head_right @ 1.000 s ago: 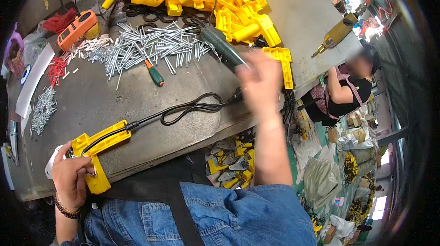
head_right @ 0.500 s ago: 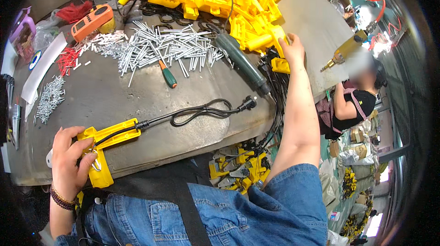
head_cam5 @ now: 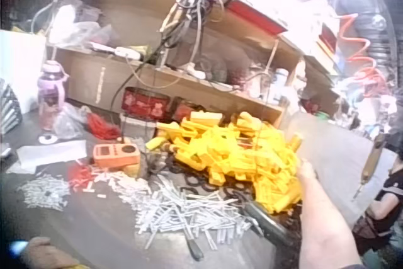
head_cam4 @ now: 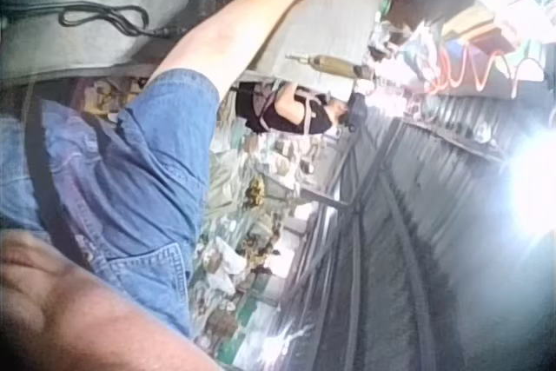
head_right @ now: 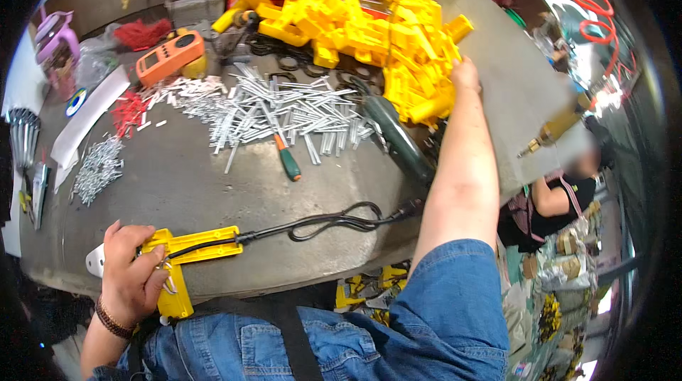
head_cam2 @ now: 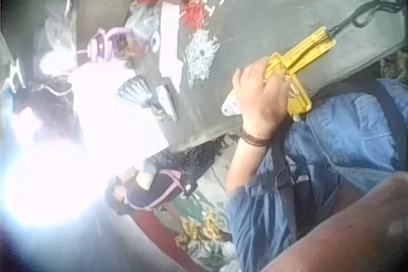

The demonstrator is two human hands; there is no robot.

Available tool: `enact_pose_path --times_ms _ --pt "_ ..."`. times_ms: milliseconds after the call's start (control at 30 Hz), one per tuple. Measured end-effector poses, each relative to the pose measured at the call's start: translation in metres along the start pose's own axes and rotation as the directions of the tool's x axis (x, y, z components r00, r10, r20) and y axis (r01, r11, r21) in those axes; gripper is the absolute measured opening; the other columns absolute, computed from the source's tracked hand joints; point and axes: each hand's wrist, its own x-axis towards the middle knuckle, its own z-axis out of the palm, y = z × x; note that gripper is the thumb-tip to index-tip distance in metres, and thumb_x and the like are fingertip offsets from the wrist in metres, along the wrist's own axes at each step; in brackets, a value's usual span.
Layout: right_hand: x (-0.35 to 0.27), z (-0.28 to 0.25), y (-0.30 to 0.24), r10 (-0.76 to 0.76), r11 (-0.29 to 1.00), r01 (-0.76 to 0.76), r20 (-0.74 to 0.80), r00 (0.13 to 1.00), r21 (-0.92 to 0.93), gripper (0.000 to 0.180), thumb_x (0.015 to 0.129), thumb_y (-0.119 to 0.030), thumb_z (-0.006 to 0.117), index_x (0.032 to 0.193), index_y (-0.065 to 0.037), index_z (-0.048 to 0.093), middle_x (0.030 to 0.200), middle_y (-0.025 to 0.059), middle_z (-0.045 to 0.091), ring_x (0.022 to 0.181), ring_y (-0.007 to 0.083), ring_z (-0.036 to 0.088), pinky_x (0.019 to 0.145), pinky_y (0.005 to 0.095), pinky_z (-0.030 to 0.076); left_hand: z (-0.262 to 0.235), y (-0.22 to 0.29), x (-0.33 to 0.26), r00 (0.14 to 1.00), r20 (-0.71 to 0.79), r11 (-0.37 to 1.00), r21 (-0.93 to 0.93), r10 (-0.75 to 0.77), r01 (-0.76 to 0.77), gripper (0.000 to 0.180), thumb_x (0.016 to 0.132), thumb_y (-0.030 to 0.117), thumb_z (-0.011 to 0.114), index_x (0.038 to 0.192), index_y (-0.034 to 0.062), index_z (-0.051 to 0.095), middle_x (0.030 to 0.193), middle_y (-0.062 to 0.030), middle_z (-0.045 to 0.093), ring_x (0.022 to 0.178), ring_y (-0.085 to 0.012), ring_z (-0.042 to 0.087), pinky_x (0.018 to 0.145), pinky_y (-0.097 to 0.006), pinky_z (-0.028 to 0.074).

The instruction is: Assembling yellow plastic hand tools by inserting components, soldering wires, and securing them with screws.

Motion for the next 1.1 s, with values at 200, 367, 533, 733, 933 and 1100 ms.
enact_pose_path --times_ms 200,367,533,733,933,1100 --pt "0.123 -0.113 0.123 -0.365 0.901 0.279 -0.231 0.902 -0.332 0.024 0.094 -0.022 0.054 0.101 -0.003 0.067 0.102 0.0204 0.069 0.089 0.0382 0.067 0.072 0.0468 0.055 0.005 -0.033 -0.033 0.990 -0.137 0.970 -0.237 0.026 -0.058 0.042 0.071 0.019 0.076 0.107 0.0038 0.061 0.122 -0.0144 0.060 0.110 -0.0312 0.057 0.105 -0.054 0.034" --pt "-0.010 -0.074 0.083 0.060 0.899 0.096 -0.337 0.940 0.427 0.037 0.101 -0.025 0.044 0.124 0.001 0.059 0.115 0.0200 0.065 0.094 0.0312 0.064 0.086 0.0423 0.051 0.002 -0.011 0.002 0.997 -0.069 0.975 -0.222 -0.027 0.011 0.039 0.075 0.024 0.076 0.106 0.0060 0.062 0.122 -0.0137 0.060 0.109 -0.0306 0.057 0.104 -0.053 0.035" --pt "-0.169 -0.158 -0.009 -0.043 -0.138 -0.206 0.202 0.978 0.969 0.041 0.103 -0.024 0.050 0.138 -0.004 0.043 0.108 0.0072 0.059 0.091 0.0155 0.053 0.082 0.0284 0.043 0.004 -0.020 -0.004 0.996 -0.088 0.967 -0.254 0.003 -0.025 0.034 0.073 0.026 0.077 0.101 0.0093 0.066 0.121 -0.0118 0.061 0.108 -0.0298 0.057 0.103 -0.051 0.035" --pt "-0.306 -0.187 -0.116 -0.758 -0.107 -0.616 0.337 0.558 0.780 0.042 0.092 -0.032 0.067 0.125 -0.012 0.050 0.080 -0.0008 0.050 0.063 0.0112 0.047 0.060 0.0293 0.044 0.004 -0.021 -0.007 0.989 -0.139 0.957 -0.275 0.052 -0.089 0.028 0.073 0.025 0.077 0.096 0.0105 0.071 0.120 -0.0112 0.062 0.107 -0.0291 0.057 0.101 -0.049 0.035" --pt "-0.413 -0.203 -0.247 -0.667 -0.137 -0.437 0.243 0.704 0.889 0.041 0.096 -0.042 0.060 0.121 -0.012 0.047 0.093 0.0038 0.052 0.082 0.0151 0.050 0.079 0.0367 0.045 0.009 -0.020 -0.004 0.985 -0.169 0.959 -0.273 0.034 -0.080 0.022 0.074 0.021 0.076 0.092 0.0109 0.071 0.117 -0.0093 0.062 0.102 -0.0289 0.057 0.094 -0.044 0.037" --pt "-0.438 -0.192 -0.262 -0.651 0.026 -0.154 0.133 0.748 0.988 0.054 0.095 -0.050 0.058 0.121 -0.005 0.045 0.098 0.0058 0.052 0.091 0.0165 0.051 0.089 0.0388 0.045 0.008 -0.019 -0.007 0.986 -0.164 0.969 -0.242 0.011 -0.051 0.025 0.074 0.019 0.076 0.096 0.0106 0.069 0.116 -0.0085 0.062 0.104 -0.0297 0.057 0.096 -0.044 0.037"
